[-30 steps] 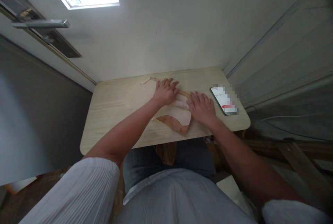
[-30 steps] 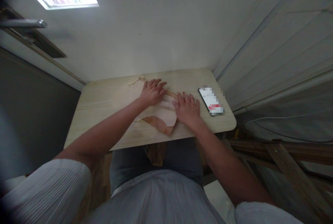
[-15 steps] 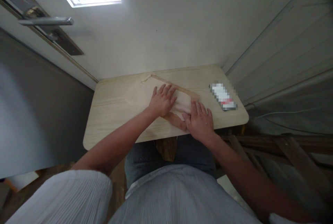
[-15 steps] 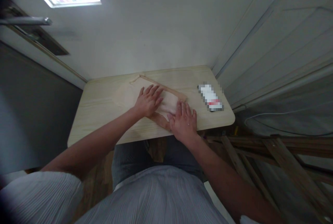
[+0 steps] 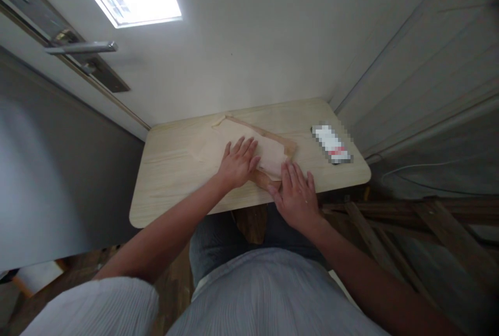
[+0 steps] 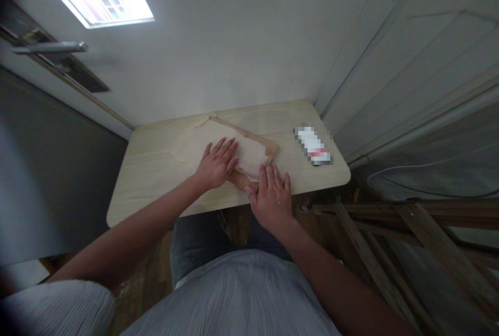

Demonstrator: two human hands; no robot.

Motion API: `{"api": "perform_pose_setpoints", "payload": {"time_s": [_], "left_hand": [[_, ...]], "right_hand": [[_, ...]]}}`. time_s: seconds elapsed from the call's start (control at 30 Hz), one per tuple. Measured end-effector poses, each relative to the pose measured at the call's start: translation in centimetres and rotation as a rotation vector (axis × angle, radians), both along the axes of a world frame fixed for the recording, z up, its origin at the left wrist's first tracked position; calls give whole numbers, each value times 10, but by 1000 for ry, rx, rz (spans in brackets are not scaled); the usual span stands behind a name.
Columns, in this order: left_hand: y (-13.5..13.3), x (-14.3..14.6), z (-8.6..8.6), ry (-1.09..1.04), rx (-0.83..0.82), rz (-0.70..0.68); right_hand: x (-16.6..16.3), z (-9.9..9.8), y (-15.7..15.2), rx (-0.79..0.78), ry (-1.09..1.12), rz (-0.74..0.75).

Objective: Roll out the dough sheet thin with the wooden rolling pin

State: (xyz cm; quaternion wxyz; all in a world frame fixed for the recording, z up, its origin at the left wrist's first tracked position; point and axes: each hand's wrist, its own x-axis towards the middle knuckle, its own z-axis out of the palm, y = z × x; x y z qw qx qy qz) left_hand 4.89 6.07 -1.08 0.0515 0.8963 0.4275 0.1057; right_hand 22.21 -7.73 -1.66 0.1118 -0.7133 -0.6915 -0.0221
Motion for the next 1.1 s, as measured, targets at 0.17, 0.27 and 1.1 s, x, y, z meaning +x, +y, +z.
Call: {"api": "perform_pose_setpoints", "payload": {"time_s": [0.17,0.27,1.1], "left_hand": [[31,27,3,-10,7,37],[57,46,4,4,2,27],[-19,-12,1,-2,6,-21]], "right_hand": [[20,-1,38,11,0,-58],[36,2,66,-15,11,-76],[-19,0,-22,-4,-7,27]]}}
